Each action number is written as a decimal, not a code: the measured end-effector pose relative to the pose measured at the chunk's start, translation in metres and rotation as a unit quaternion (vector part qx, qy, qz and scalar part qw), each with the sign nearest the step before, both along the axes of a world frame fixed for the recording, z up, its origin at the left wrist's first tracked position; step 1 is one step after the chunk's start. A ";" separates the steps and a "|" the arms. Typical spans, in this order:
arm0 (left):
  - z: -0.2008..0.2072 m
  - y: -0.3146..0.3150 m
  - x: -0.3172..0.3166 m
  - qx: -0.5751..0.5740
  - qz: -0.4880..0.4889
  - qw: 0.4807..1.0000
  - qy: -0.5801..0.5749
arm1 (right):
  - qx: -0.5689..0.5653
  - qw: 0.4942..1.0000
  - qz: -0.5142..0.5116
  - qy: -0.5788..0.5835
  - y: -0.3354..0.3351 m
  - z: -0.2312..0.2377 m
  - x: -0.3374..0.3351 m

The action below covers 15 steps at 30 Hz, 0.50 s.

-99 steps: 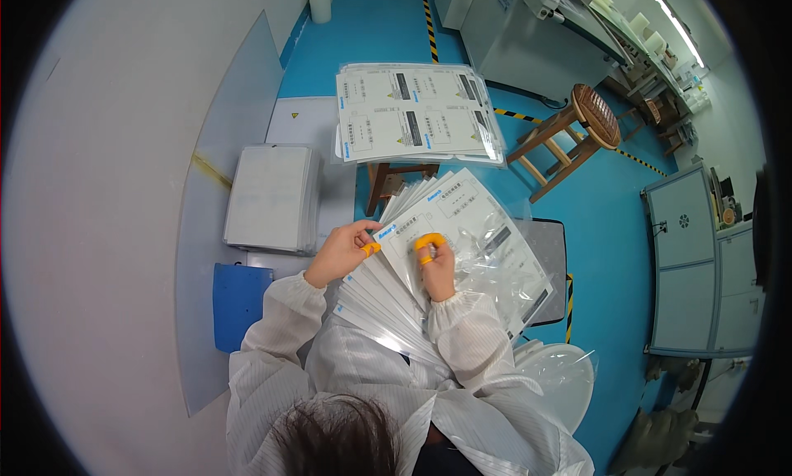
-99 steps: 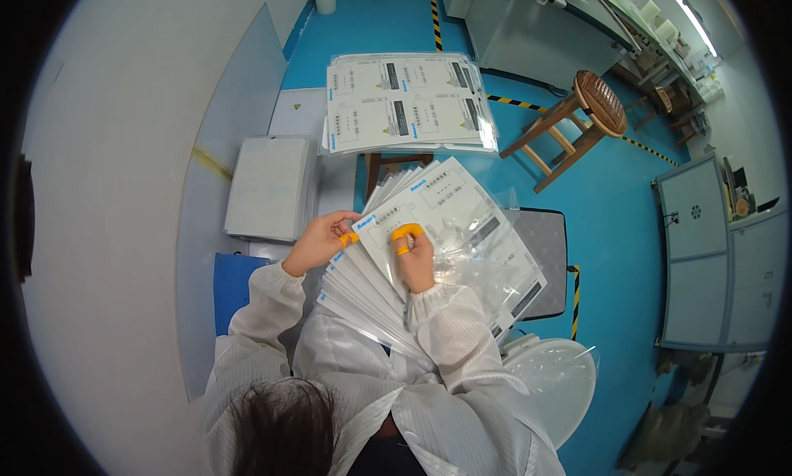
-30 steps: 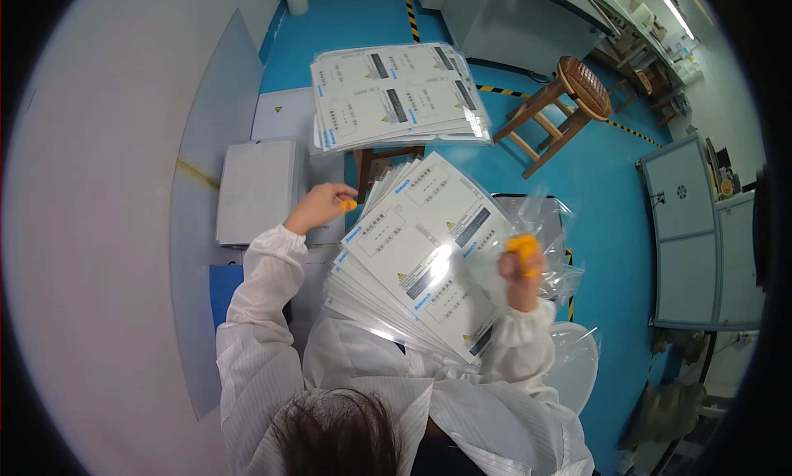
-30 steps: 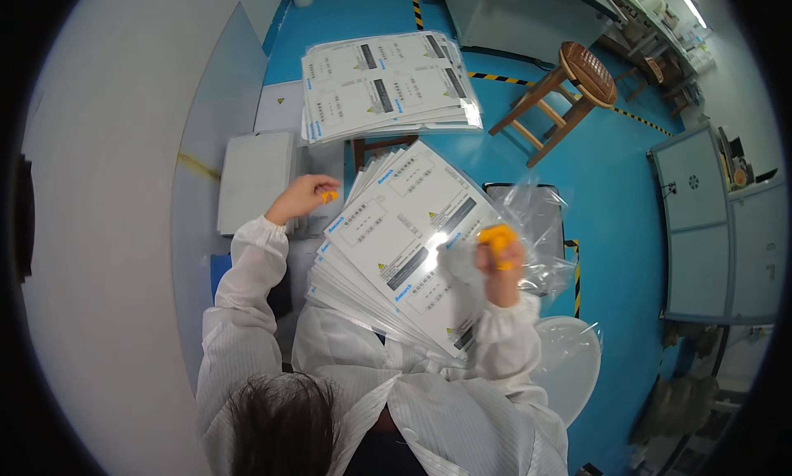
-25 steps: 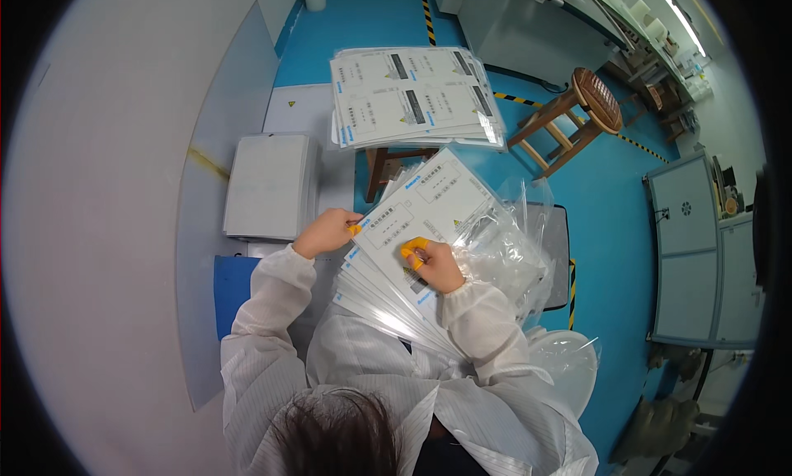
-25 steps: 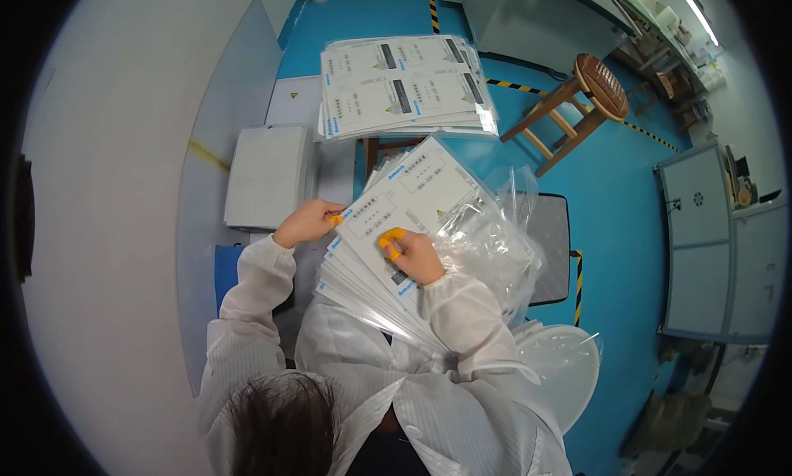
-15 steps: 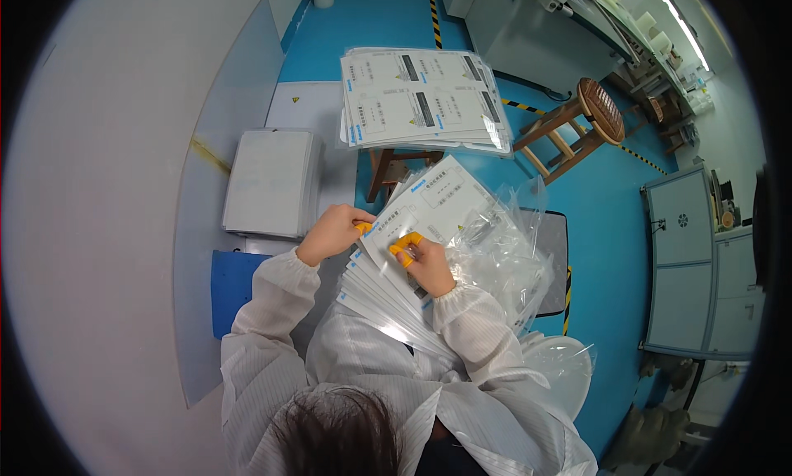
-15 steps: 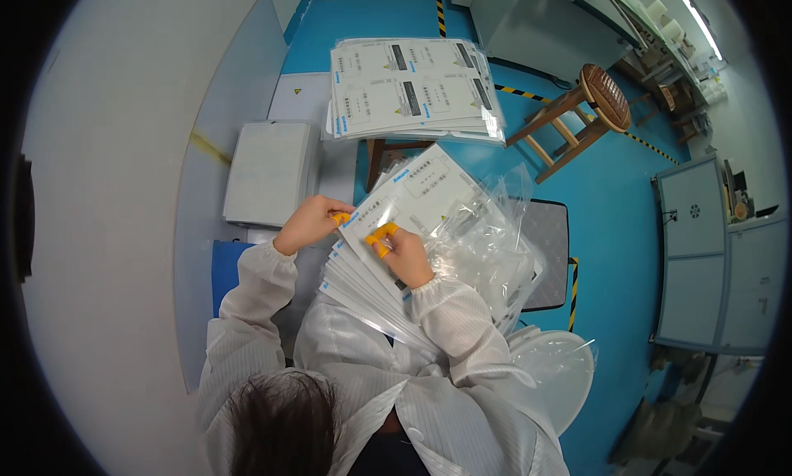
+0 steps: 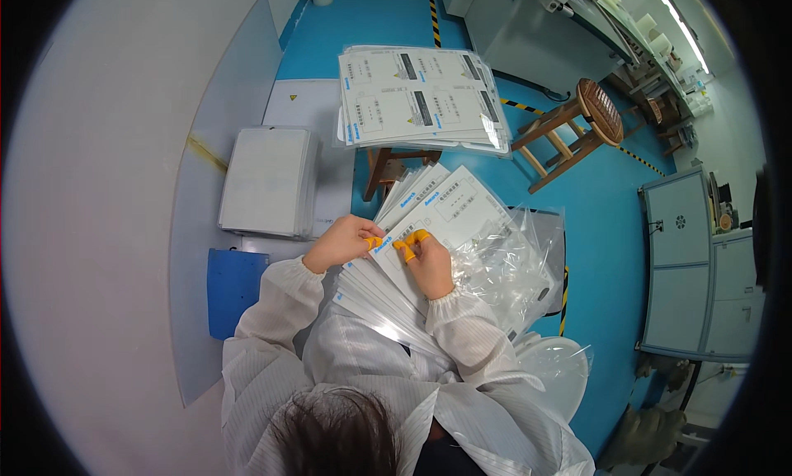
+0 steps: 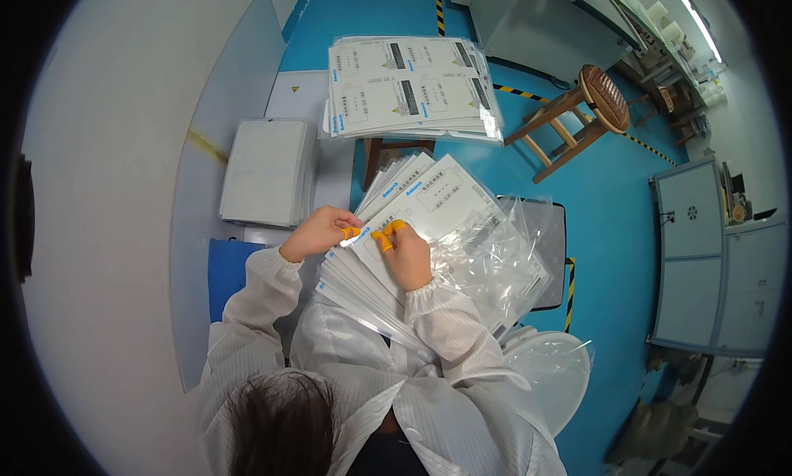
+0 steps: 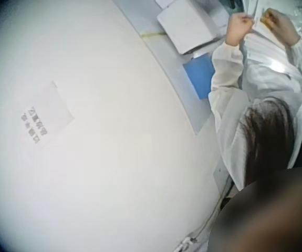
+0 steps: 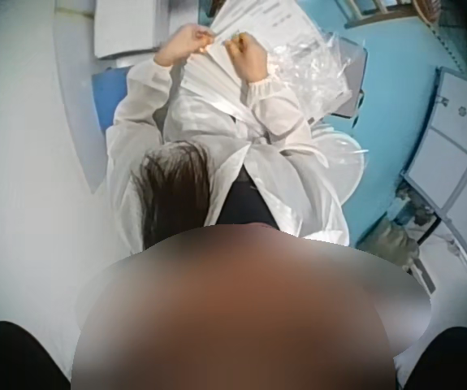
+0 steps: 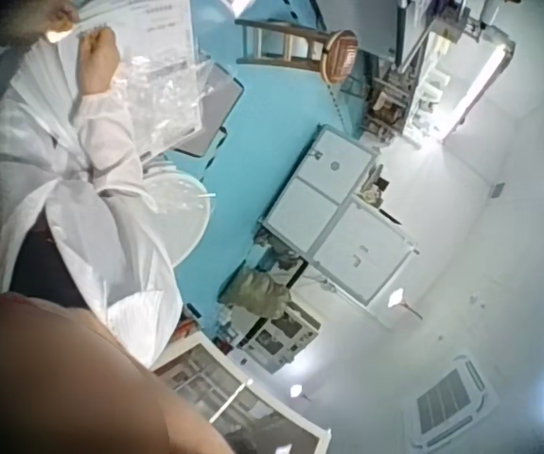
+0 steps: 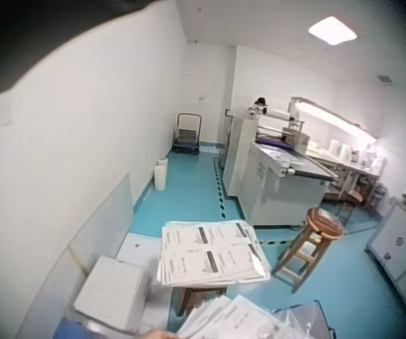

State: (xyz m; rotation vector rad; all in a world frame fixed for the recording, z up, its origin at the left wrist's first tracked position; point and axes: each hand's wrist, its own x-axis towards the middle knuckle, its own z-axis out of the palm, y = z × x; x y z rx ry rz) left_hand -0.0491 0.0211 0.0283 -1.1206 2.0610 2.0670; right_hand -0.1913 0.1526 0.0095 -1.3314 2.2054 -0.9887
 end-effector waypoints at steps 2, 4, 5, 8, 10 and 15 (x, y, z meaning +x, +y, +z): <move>0.000 0.000 -0.002 -0.005 0.004 1.000 -0.002 | -0.022 0.998 0.060 0.005 0.004 0.002 0.008; 0.000 -0.001 -0.003 -0.007 0.003 1.000 -0.005 | -0.046 0.989 0.136 0.031 0.006 0.001 0.018; 0.000 -0.001 -0.003 -0.005 0.002 1.000 -0.007 | -0.029 0.992 0.122 0.022 0.006 0.000 0.020; 0.001 -0.002 0.004 0.024 -0.019 0.999 0.011 | 0.003 0.993 0.113 -0.031 0.003 -0.009 0.018; 0.001 -0.001 0.009 0.077 -0.037 0.992 0.091 | 0.001 0.986 0.119 -0.120 0.005 -0.013 0.010; -0.003 -0.001 0.012 0.111 -0.006 0.989 0.095 | -0.179 0.889 0.055 -0.418 0.021 -0.002 -0.036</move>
